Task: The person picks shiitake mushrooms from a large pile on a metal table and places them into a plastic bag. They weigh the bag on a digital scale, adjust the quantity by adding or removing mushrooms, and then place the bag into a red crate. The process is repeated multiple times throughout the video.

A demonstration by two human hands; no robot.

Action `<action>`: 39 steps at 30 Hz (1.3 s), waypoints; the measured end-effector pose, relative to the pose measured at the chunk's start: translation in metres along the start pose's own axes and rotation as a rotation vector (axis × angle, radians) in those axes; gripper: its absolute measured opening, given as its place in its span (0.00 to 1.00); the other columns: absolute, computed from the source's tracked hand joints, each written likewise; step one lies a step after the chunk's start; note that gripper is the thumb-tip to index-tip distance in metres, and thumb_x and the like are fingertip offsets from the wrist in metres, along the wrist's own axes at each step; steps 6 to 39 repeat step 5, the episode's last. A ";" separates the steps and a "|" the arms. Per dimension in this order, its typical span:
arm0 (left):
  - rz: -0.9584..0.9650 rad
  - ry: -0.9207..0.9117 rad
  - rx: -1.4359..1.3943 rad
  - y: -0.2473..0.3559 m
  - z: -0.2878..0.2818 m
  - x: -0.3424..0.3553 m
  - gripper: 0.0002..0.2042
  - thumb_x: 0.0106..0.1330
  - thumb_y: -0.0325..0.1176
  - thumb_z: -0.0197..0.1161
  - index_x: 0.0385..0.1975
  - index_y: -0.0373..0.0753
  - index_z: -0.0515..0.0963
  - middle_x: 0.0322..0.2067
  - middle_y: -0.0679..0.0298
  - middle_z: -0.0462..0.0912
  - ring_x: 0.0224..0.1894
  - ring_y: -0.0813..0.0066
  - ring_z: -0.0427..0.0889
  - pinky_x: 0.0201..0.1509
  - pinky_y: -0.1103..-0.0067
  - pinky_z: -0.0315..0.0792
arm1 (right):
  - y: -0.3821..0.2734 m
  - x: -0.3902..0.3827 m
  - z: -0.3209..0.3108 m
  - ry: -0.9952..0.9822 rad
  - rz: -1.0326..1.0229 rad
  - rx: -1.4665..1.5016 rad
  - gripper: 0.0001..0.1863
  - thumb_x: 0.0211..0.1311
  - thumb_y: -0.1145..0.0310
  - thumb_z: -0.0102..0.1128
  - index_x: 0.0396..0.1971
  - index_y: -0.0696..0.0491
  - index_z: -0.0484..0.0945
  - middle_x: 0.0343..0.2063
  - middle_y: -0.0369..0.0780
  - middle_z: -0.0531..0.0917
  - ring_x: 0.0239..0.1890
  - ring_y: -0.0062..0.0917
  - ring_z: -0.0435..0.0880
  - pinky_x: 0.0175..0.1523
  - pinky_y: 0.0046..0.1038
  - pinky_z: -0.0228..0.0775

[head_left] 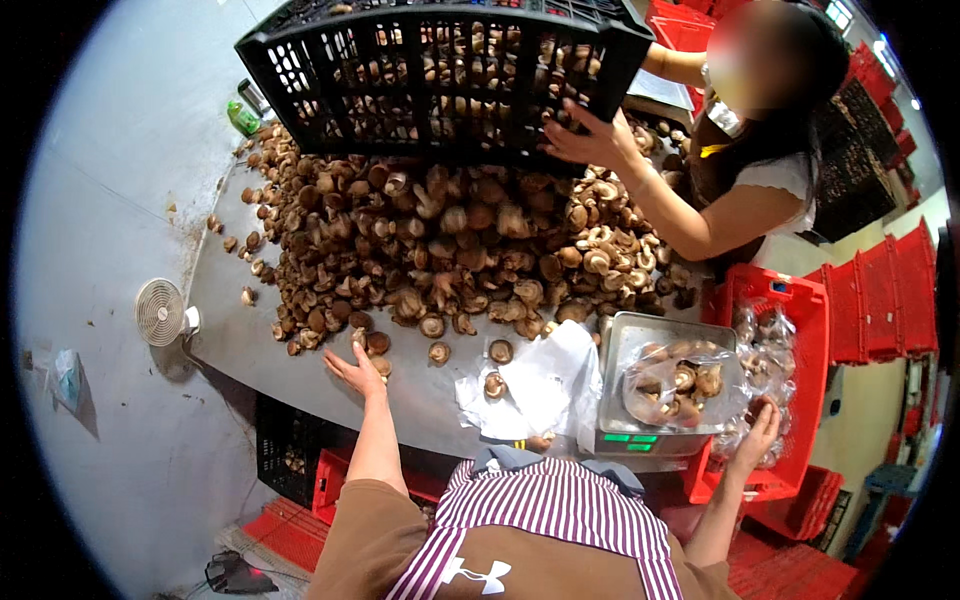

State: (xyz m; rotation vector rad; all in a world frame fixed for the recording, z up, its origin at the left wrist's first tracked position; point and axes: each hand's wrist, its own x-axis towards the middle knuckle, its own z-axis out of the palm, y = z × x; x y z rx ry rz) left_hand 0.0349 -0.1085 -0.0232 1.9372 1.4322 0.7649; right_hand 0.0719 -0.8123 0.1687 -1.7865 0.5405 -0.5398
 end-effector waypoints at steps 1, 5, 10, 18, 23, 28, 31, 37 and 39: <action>-0.005 0.017 -0.012 -0.004 -0.001 0.000 0.38 0.69 0.51 0.57 0.73 0.42 0.48 0.73 0.54 0.44 0.75 0.57 0.44 0.74 0.63 0.49 | -0.007 0.001 0.003 -0.012 -0.012 -0.046 0.15 0.75 0.62 0.46 0.46 0.57 0.77 0.42 0.36 0.80 0.45 0.22 0.77 0.54 0.25 0.67; 0.033 0.018 0.053 -0.029 0.008 0.002 0.39 0.69 0.53 0.57 0.73 0.43 0.48 0.74 0.56 0.42 0.75 0.57 0.44 0.74 0.63 0.48 | -0.030 0.002 0.023 0.006 -0.077 -0.068 0.14 0.75 0.62 0.46 0.47 0.55 0.77 0.42 0.37 0.80 0.46 0.22 0.77 0.54 0.26 0.68; 0.033 0.018 0.053 -0.029 0.008 0.002 0.39 0.69 0.53 0.57 0.73 0.43 0.48 0.74 0.56 0.42 0.75 0.57 0.44 0.74 0.63 0.48 | -0.030 0.002 0.023 0.006 -0.077 -0.068 0.14 0.75 0.62 0.46 0.47 0.55 0.77 0.42 0.37 0.80 0.46 0.22 0.77 0.54 0.26 0.68; 0.033 0.018 0.053 -0.029 0.008 0.002 0.39 0.69 0.53 0.57 0.73 0.43 0.48 0.74 0.56 0.42 0.75 0.57 0.44 0.74 0.63 0.48 | -0.030 0.002 0.023 0.006 -0.077 -0.068 0.14 0.75 0.62 0.46 0.47 0.55 0.77 0.42 0.37 0.80 0.46 0.22 0.77 0.54 0.26 0.68; 0.033 0.018 0.053 -0.029 0.008 0.002 0.39 0.69 0.53 0.57 0.73 0.43 0.48 0.74 0.56 0.42 0.75 0.57 0.44 0.74 0.63 0.48 | -0.030 0.002 0.023 0.006 -0.077 -0.068 0.14 0.75 0.62 0.46 0.47 0.55 0.77 0.42 0.37 0.80 0.46 0.22 0.77 0.54 0.26 0.68; 0.033 0.018 0.053 -0.029 0.008 0.002 0.39 0.69 0.53 0.57 0.73 0.43 0.48 0.74 0.56 0.42 0.75 0.57 0.44 0.74 0.63 0.48 | -0.030 0.002 0.023 0.006 -0.077 -0.068 0.14 0.75 0.62 0.46 0.47 0.55 0.77 0.42 0.37 0.80 0.46 0.22 0.77 0.54 0.26 0.68; 0.033 0.018 0.053 -0.029 0.008 0.002 0.39 0.69 0.53 0.57 0.73 0.43 0.48 0.74 0.56 0.42 0.75 0.57 0.44 0.74 0.63 0.48 | -0.030 0.002 0.023 0.006 -0.077 -0.068 0.14 0.75 0.62 0.46 0.47 0.55 0.77 0.42 0.37 0.80 0.46 0.22 0.77 0.54 0.26 0.68; 0.033 0.018 0.053 -0.029 0.008 0.002 0.39 0.69 0.53 0.57 0.73 0.43 0.48 0.74 0.56 0.42 0.75 0.57 0.44 0.74 0.63 0.48 | -0.030 0.002 0.023 0.006 -0.077 -0.068 0.14 0.75 0.62 0.46 0.47 0.55 0.77 0.42 0.37 0.80 0.46 0.22 0.77 0.54 0.26 0.68; 0.033 0.018 0.053 -0.029 0.008 0.002 0.39 0.69 0.53 0.57 0.73 0.43 0.48 0.74 0.56 0.42 0.75 0.57 0.44 0.74 0.63 0.48 | -0.030 0.002 0.023 0.006 -0.077 -0.068 0.14 0.75 0.62 0.46 0.47 0.55 0.77 0.42 0.37 0.80 0.46 0.22 0.77 0.54 0.26 0.68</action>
